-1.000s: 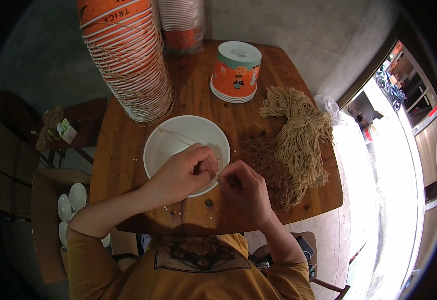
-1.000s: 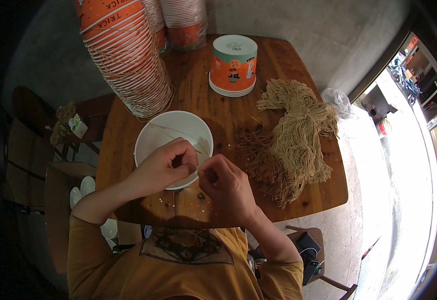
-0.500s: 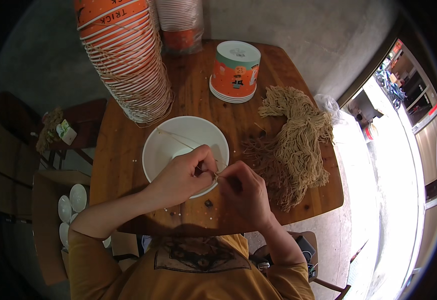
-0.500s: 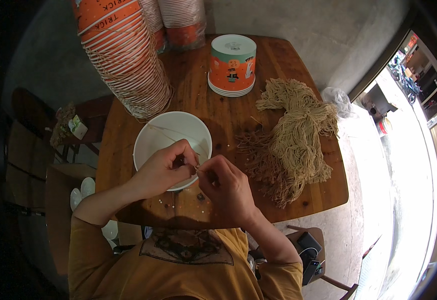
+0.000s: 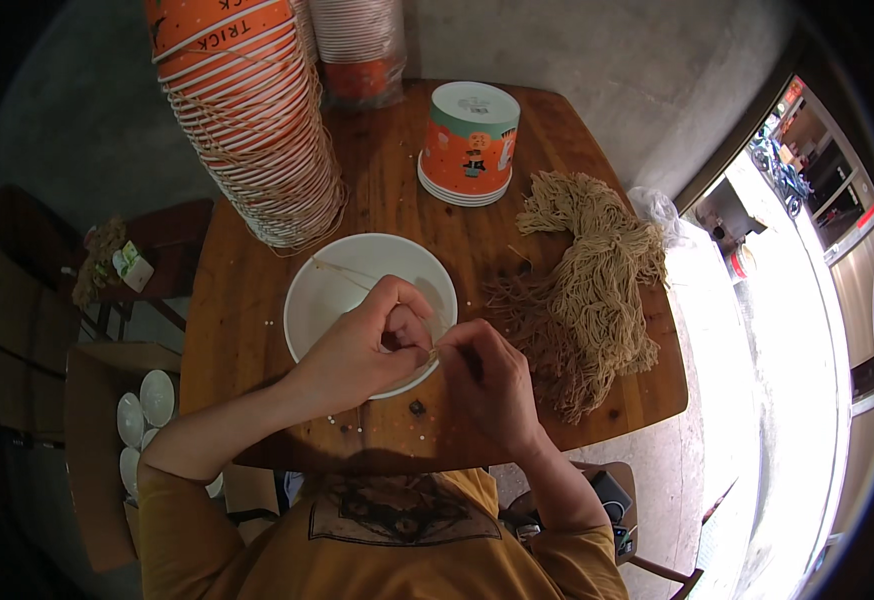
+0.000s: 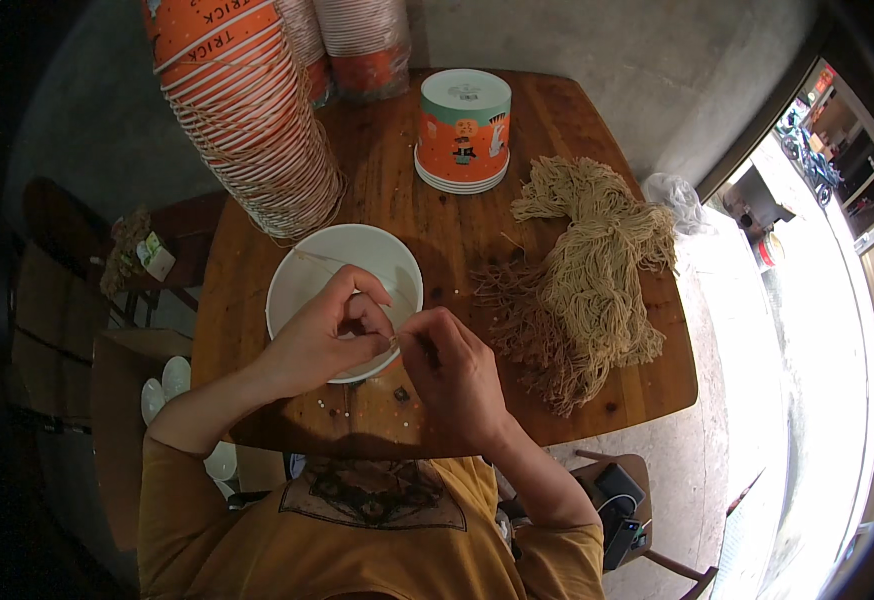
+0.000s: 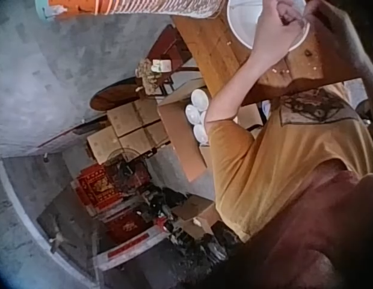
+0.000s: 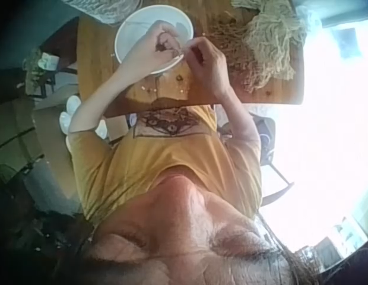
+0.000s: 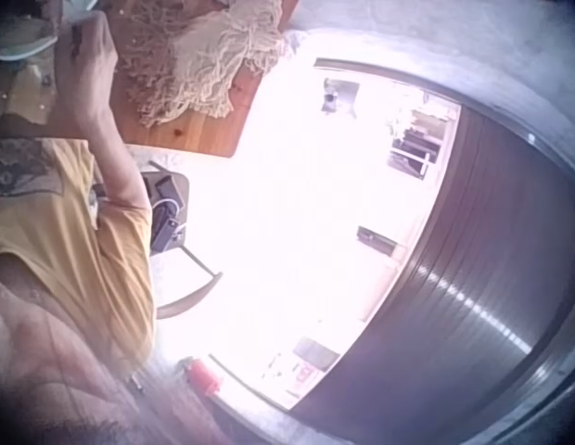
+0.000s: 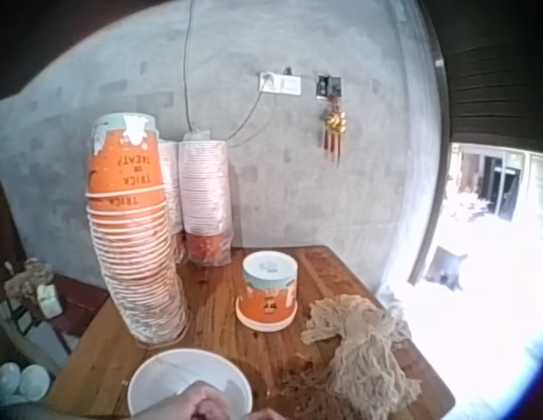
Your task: Threading elastic cords through holes in paper Halloween buckets for assembly.
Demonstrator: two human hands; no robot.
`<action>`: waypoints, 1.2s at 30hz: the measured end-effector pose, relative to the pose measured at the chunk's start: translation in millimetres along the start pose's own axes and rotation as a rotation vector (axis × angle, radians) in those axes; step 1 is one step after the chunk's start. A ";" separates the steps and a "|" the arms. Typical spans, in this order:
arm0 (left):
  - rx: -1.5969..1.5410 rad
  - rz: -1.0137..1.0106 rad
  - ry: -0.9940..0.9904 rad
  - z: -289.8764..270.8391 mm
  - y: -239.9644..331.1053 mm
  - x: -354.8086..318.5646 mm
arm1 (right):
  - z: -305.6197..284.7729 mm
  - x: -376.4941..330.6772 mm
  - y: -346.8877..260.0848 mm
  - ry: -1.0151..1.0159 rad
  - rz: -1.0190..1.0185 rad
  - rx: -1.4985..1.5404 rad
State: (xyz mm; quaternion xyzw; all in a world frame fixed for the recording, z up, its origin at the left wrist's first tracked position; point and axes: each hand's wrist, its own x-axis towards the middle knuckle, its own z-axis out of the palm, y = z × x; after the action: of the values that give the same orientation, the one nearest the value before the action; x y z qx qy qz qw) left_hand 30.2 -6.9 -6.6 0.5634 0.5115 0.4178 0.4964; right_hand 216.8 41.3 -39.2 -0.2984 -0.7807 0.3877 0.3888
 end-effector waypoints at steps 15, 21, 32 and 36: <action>0.141 0.013 0.022 -0.1 3.9 -1.5 | -1.1 1.6 -0.9 0.014 -0.011 -0.020; 0.026 -0.018 0.022 -3.4 -1.4 0.4 | 0.2 0.0 -4.3 0.079 0.031 -0.070; 0.068 0.016 0.032 2.9 1.3 -0.7 | -2.5 -2.0 -4.7 0.086 -0.125 -0.107; 0.102 0.038 0.029 4.1 1.0 -0.4 | -3.0 -2.4 -3.8 0.109 -0.172 -0.140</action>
State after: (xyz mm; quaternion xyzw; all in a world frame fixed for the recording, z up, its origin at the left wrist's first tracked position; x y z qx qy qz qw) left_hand 34.3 -7.8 -6.3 0.5915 0.5285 0.4087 0.4515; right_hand 219.9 38.5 -35.8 -0.2775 -0.8062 0.2808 0.4407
